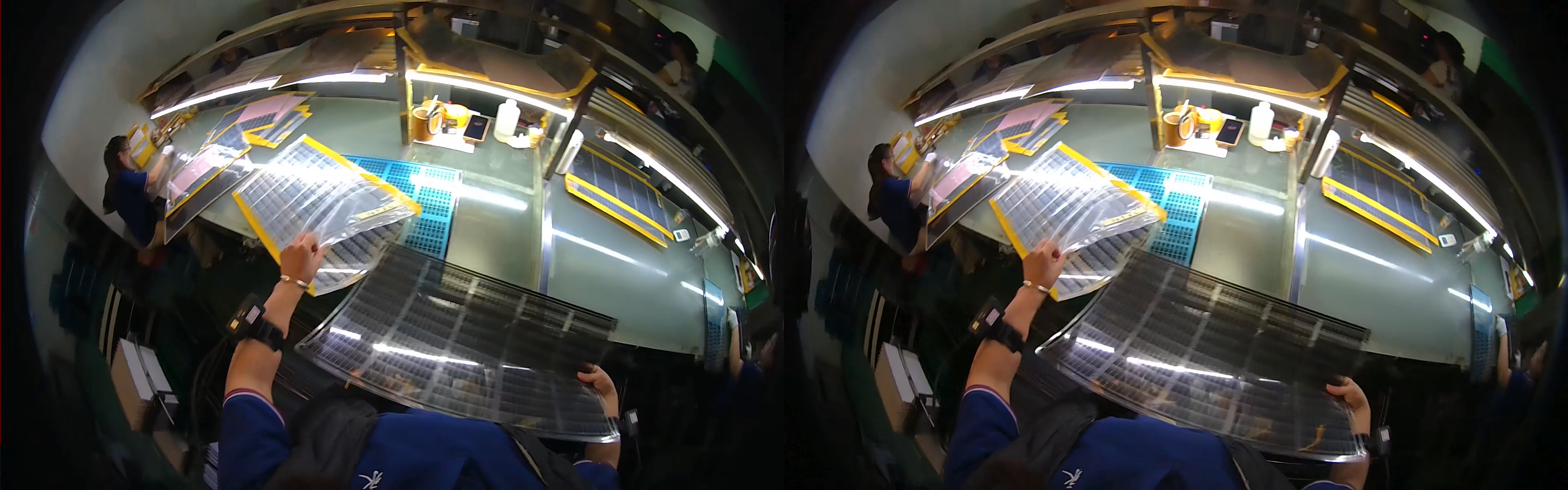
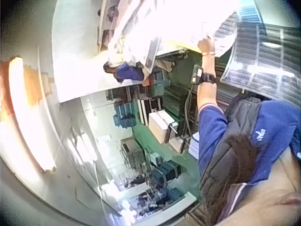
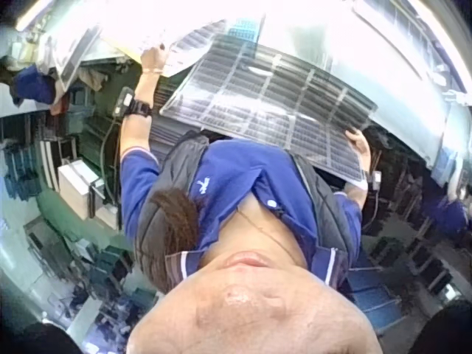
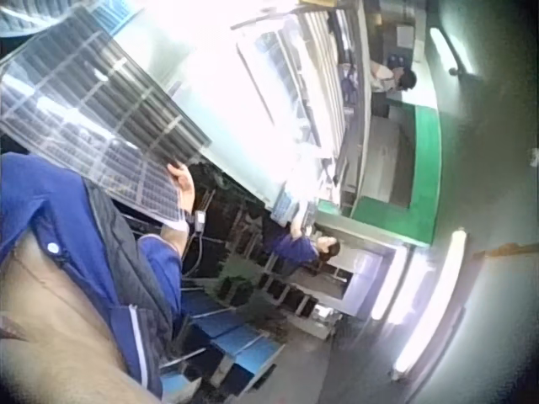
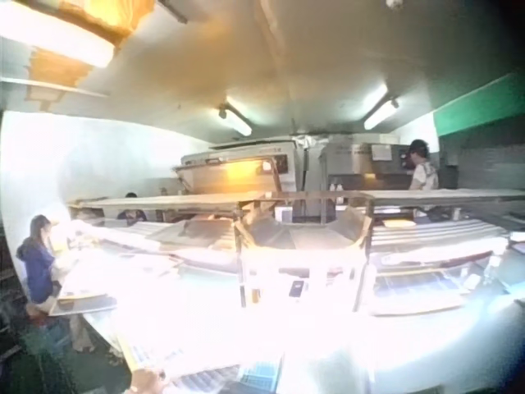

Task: Inspecting and sorting flexible solar panel cell sheets on an industrial workbench.

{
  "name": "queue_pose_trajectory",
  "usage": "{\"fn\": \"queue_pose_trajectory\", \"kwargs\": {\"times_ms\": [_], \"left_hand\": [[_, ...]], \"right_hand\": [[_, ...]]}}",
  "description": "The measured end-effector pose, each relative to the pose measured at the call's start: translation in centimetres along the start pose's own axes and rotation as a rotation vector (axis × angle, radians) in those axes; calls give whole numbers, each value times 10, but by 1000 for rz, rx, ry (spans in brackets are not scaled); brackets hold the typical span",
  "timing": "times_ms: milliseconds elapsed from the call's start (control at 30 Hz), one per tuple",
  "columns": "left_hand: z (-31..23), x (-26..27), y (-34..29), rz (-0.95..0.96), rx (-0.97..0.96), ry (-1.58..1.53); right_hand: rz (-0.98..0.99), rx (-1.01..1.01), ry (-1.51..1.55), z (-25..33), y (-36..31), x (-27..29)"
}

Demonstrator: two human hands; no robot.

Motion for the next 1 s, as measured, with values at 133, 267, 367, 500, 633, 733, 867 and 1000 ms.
{"fn": "queue_pose_trajectory", "kwargs": {"times_ms": [133, 267, 367, 500, 633, 733, 867, 1000], "left_hand": [[20, 2, -33, 50, -120, 111], [61, 6, -103, 274, 94, 183], [62, -1, -126, 291, 30, 70], [31, 12, -123, 126, 25, -80], [10, 32, -114, 33, -5, -89], [18, 33, -105, 72, 5, -48], [16, 39, -103, 115, -80, -81], [14, 28, -126, 212, -166, -89]], "right_hand": [[-175, -50, -235, 11, 30, -24], [162, -25, 251, 9, 50, -38], [102, 49, 313, -2, 35, -35], [80, 51, 357, -33, 35, -38], [43, 66, 328, -31, 28, -57], [-1, 125, 239, -33, 33, -42], [-37, 101, 274, -41, 23, -37], [-51, 92, 282, -53, 25, -50]]}}
Point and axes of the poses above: each hand's wrist, its own y-axis towards the middle knuckle, its own x-axis out of the back of the hand, z = x × y, the point moved 4 cm from there along y, towards the middle knuckle, and after that the axes turned 3 degrees about y, right-handed, at the moved point
